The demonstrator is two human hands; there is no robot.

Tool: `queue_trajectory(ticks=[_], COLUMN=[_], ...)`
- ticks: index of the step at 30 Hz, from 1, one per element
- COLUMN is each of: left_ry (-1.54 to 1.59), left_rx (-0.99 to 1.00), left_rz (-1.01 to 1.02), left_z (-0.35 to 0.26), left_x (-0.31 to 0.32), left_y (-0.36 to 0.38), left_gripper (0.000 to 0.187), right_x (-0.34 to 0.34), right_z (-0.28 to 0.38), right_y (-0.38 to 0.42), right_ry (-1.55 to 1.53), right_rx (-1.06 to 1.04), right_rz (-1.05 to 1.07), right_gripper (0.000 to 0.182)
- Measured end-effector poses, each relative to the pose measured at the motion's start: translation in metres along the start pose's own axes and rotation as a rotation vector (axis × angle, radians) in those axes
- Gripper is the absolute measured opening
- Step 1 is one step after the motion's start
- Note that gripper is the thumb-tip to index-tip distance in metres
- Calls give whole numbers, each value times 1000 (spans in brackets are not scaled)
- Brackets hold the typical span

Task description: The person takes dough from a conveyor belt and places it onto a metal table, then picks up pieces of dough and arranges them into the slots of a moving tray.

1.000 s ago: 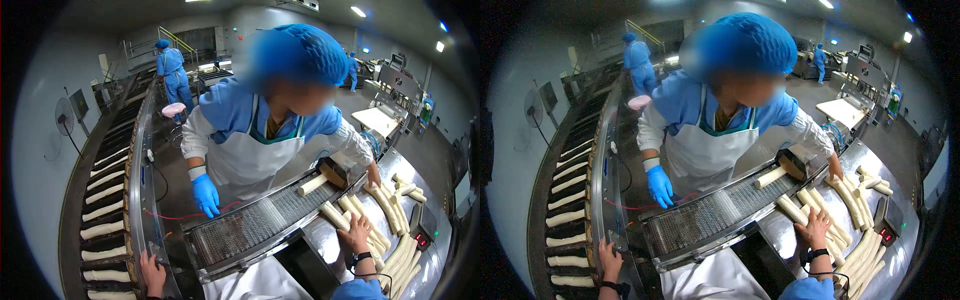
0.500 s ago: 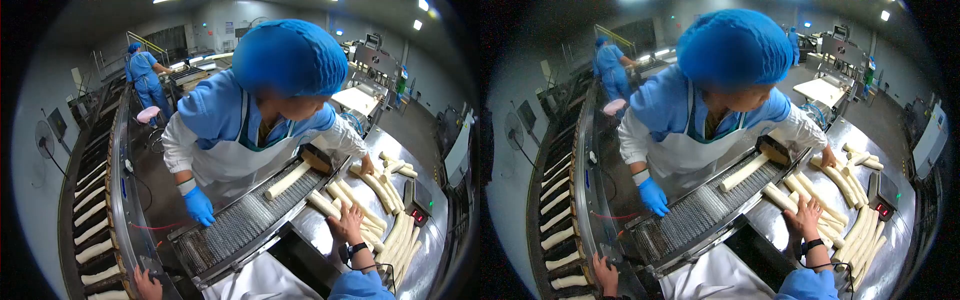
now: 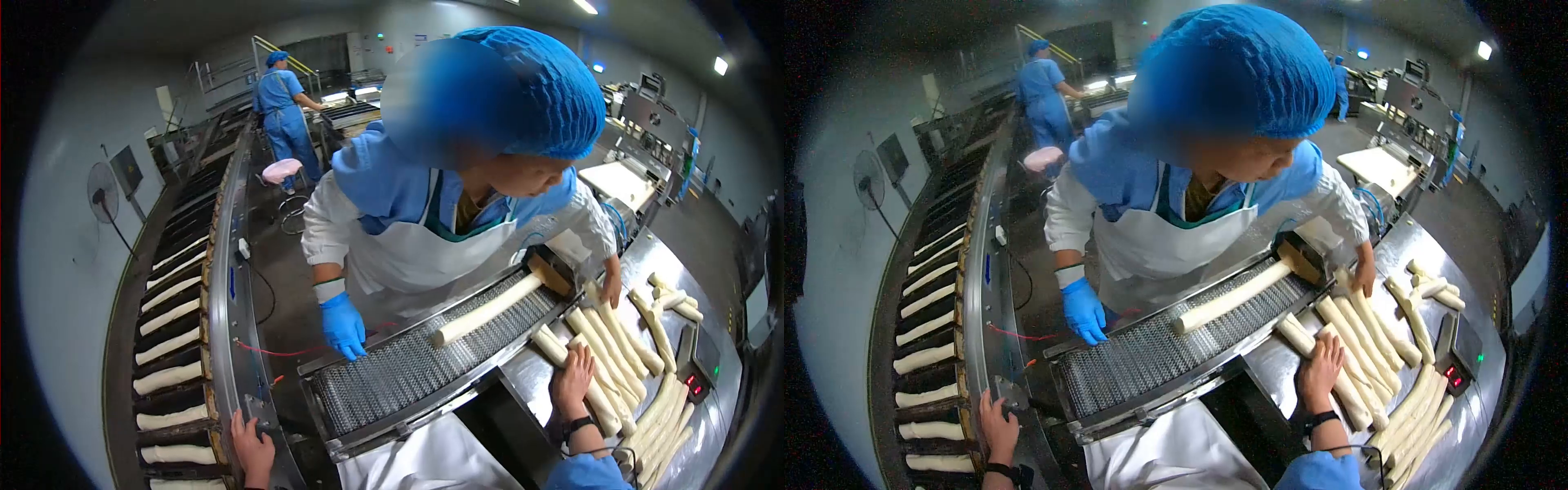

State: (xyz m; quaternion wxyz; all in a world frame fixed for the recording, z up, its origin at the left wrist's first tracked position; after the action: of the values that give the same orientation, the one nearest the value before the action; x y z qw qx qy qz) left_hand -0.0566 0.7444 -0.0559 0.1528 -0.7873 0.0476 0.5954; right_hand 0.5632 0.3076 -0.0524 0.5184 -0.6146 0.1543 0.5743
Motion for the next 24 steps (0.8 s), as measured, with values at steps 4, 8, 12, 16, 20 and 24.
queue_trajectory(ticks=[4,8,12,16,20,24], left_ry=[-26,-19,-32,-14,-50,-52], left_rx=[25,28,11,-2,-30,-29], left_rz=[-25,-27,-6,20,27,116], left_z=[-2,-3,-5,-4,-5,-4], left_x=[-1,-2,-5,-3,-9,-3], left_y=[0,-1,-1,-1,-4,-3], left_gripper=[37,38,39,40,39,40], right_x=[-20,-16,-9,-1,17,18], right_z=[17,6,-19,-20,65,229], right_y=[9,9,7,0,-14,-13], right_ry=[-84,-7,55,142,-191,-482], right_rx=[-33,41,195,235,-283,-470], right_rz=[38,115,47,-100,-135,69], right_gripper=[47,43,44,47,61,65])
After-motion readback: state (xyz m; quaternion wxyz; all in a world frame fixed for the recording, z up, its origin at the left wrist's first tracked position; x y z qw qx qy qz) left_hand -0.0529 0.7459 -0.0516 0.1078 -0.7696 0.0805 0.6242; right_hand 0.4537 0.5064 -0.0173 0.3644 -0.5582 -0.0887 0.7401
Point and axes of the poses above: each hand's wrist, its own y-axis away from the middle knuckle, its own x-axis out of the palm, z = x × y, the point moved 10 cm from there along -y, towards the middle knuckle, and after that the axes turned 7 degrees about -y, right-handed, at the moved point
